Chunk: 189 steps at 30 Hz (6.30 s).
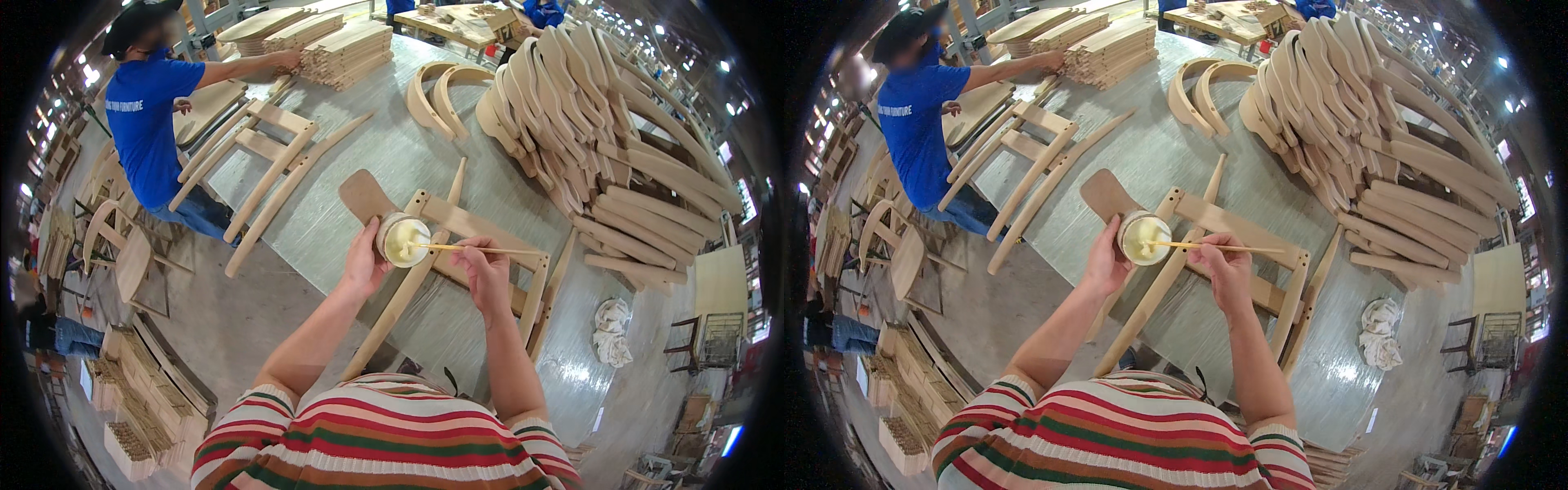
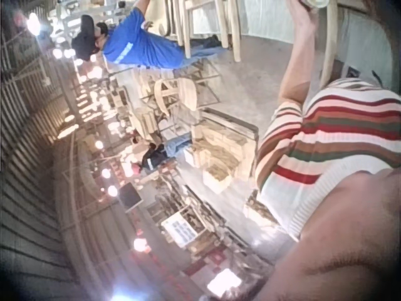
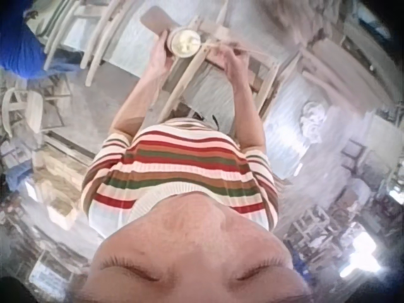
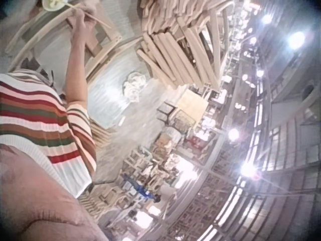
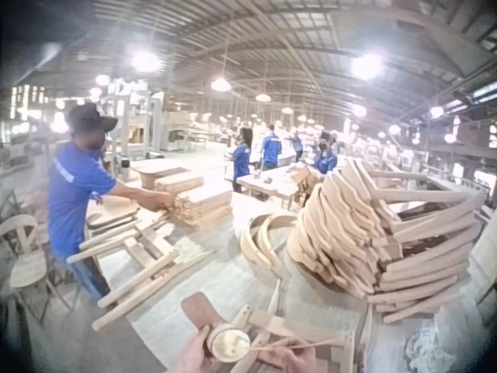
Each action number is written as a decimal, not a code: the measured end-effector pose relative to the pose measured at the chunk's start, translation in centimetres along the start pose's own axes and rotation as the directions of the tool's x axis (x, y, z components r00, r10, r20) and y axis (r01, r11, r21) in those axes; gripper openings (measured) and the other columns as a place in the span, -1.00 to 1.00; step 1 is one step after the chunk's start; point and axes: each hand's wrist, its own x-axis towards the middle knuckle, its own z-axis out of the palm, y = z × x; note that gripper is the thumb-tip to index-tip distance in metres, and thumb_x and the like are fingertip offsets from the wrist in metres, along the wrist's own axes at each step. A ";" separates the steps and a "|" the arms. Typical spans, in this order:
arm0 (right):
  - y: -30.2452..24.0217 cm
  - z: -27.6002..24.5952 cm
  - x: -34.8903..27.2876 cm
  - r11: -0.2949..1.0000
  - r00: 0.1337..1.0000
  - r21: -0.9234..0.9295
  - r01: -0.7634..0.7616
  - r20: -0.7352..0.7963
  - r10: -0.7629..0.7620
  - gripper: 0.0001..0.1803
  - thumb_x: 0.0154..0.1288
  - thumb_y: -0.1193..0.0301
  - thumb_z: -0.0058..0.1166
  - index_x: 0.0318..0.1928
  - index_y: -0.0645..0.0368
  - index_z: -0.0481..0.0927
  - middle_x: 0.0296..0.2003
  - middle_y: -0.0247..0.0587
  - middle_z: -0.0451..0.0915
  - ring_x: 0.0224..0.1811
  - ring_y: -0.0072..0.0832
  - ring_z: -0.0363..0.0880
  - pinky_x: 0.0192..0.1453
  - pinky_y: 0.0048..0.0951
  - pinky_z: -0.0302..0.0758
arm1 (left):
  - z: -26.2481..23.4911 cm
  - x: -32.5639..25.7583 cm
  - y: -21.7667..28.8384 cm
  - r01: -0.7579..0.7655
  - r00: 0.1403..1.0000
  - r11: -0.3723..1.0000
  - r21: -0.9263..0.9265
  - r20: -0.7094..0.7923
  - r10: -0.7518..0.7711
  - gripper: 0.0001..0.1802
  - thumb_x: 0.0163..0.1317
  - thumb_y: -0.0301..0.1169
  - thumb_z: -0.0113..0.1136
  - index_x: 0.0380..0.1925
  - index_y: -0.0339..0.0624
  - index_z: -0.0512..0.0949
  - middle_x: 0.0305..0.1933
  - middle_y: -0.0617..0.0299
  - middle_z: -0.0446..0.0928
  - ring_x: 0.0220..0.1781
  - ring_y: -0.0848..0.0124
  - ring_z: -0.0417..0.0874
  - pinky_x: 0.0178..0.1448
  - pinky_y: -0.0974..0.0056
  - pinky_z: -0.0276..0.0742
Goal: The person applies glue to the holes of wooden chair frames using a small brush and a container. They then pick up stacks of wooden chair backs and place them on the floor. The person repeats the gluing process on another chair frame while other workers assemble chairs in the background.
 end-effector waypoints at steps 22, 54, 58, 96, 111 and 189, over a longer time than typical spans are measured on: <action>4.0 -2.8 9.7 0.974 0.978 -0.211 -0.081 -0.206 0.037 -0.86 0.23 0.38 0.03 -0.32 0.20 0.45 -0.42 -0.25 0.56 -0.43 -0.53 0.51 -0.32 -0.51 0.45 | -3.3 6.0 -5.1 0.159 0.976 0.967 -0.199 -0.116 -0.184 -0.50 0.37 -0.03 -0.38 0.05 -0.13 0.34 0.06 0.10 0.42 0.06 0.17 0.50 0.00 -0.02 0.56; 6.2 -0.6 17.0 0.050 0.932 -0.945 0.323 0.309 -0.188 -0.84 0.21 0.27 -0.02 -0.39 0.08 0.49 -0.44 -0.33 0.55 -0.22 -0.32 0.47 -0.10 -0.19 0.30 | -7.8 -0.5 -11.2 0.253 0.968 0.965 -0.064 0.012 -0.252 -0.61 0.34 -0.09 -0.15 0.00 -0.09 0.32 -0.10 0.23 0.51 -0.16 0.36 0.60 -0.17 0.12 0.62; 7.0 -0.3 17.6 -0.032 0.918 -0.931 0.363 0.364 -0.156 -0.80 0.23 0.24 -0.06 -0.37 0.08 0.49 -0.46 -0.29 0.54 -0.25 -0.28 0.48 -0.13 -0.16 0.30 | -7.6 -0.5 -11.4 0.226 0.974 0.969 -0.096 -0.004 -0.227 -0.61 0.35 -0.09 -0.17 0.02 -0.10 0.31 -0.08 0.22 0.51 -0.14 0.34 0.60 -0.13 0.09 0.60; 6.1 1.3 17.3 -0.169 0.891 -0.880 0.443 0.453 -0.023 -0.75 0.18 0.19 -0.02 -0.34 0.07 0.57 -0.48 -0.24 0.57 -0.30 -0.23 0.51 -0.18 -0.17 0.36 | -7.1 -1.0 -10.8 0.230 0.973 0.972 -0.046 -0.015 -0.230 -0.58 0.36 -0.08 -0.22 0.03 -0.13 0.31 -0.01 0.20 0.46 -0.05 0.33 0.57 -0.04 0.04 0.57; -0.9 2.3 3.9 0.656 0.898 -0.620 0.430 0.366 -0.242 -0.91 0.19 0.50 0.07 -0.43 0.23 0.48 -0.51 -0.34 0.52 -0.44 -0.62 0.45 -0.36 -0.55 0.35 | -2.4 1.0 -1.8 -0.290 0.948 0.953 0.091 -0.105 0.299 -0.61 0.36 -0.09 -0.16 -0.03 -0.13 0.37 -0.19 0.31 0.50 -0.25 0.57 0.55 -0.30 0.42 0.53; 7.4 -6.5 8.1 0.114 0.955 -0.952 0.286 0.273 -0.116 -0.79 0.18 0.23 0.01 -0.41 0.07 0.56 -0.46 -0.26 0.58 -0.26 -0.25 0.51 -0.16 -0.21 0.30 | -7.7 -0.8 -11.2 0.224 0.975 0.974 -0.044 0.011 -0.223 -0.58 0.37 -0.08 -0.27 0.04 -0.14 0.24 -0.05 0.15 0.47 -0.15 0.25 0.61 -0.20 0.04 0.64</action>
